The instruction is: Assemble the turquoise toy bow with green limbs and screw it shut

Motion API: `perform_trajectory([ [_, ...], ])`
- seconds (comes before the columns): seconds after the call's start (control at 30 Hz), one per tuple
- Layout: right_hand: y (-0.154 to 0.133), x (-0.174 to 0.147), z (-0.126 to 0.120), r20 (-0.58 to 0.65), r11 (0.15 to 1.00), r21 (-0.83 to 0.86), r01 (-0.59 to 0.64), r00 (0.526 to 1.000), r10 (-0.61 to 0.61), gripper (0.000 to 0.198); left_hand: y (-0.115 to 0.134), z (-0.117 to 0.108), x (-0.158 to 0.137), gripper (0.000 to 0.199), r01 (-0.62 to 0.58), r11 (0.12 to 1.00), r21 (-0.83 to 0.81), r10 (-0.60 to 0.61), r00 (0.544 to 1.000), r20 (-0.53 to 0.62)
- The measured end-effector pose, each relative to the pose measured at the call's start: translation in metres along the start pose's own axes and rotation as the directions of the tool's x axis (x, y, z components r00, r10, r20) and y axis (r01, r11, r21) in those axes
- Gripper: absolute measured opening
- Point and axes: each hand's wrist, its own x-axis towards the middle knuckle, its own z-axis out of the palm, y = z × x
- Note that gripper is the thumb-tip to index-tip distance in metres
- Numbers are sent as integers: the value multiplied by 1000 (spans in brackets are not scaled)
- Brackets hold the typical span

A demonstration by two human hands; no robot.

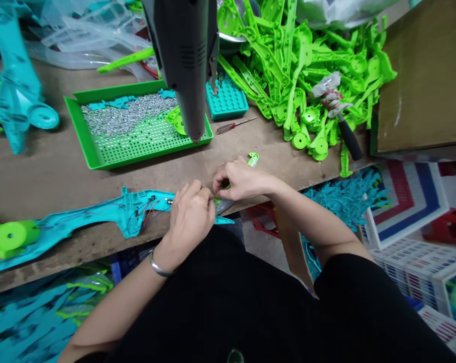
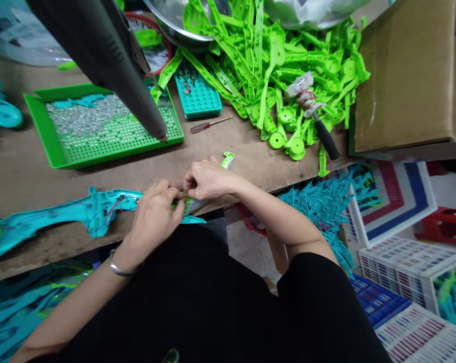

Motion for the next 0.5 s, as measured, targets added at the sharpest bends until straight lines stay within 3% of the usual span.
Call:
perform_trajectory([
  [0.27,-14,0,6,-42,987,-123,-101,994,97,17,-8,0,-5,9,-105,979,-176,93,993,-77],
  [0.37,-17,-2,7,-58,980,-157,-120,992,112,17,-11,-11,-12,27,-207,939,-275,158,969,-190],
  [0.5,-20,-4,7,-46,976,-163,-143,990,137,18,-17,-21,-30,41,-241,946,-217,139,906,-400],
])
